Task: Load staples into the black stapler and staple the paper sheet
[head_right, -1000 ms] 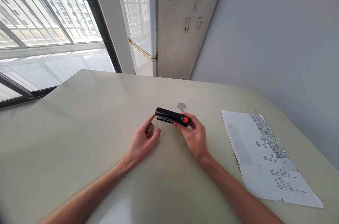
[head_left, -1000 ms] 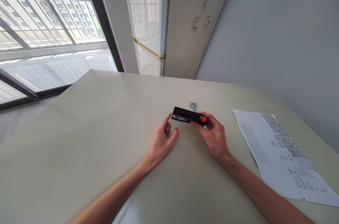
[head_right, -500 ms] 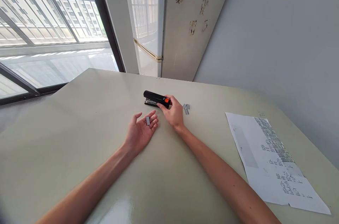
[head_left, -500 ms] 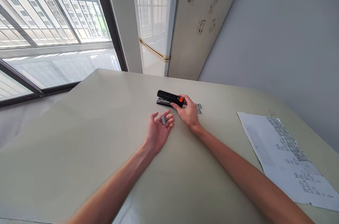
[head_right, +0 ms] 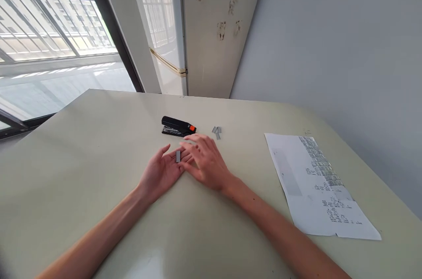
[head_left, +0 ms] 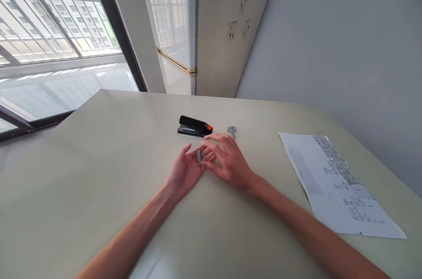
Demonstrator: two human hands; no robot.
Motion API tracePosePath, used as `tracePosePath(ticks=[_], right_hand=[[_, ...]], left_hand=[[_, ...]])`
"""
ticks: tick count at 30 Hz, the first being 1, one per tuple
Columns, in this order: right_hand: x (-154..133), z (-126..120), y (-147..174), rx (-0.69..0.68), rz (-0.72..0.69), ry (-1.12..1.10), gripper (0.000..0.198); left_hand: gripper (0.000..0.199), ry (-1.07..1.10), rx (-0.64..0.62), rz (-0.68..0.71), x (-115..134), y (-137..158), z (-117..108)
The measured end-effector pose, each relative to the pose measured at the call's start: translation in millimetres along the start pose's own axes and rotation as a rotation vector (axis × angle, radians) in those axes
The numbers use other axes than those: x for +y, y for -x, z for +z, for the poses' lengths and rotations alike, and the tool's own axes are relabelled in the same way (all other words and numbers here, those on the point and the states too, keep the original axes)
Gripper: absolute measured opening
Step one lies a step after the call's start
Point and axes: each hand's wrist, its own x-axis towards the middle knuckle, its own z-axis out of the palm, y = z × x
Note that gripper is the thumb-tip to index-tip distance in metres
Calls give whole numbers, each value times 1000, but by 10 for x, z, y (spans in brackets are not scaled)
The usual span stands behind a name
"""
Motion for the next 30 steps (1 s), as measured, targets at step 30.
tracePosePath(ticks=[30], right_hand=[[1869,-2446,2534,152,994,639,67]], left_hand=[[41,-404,-99,-132,-124,28,49]])
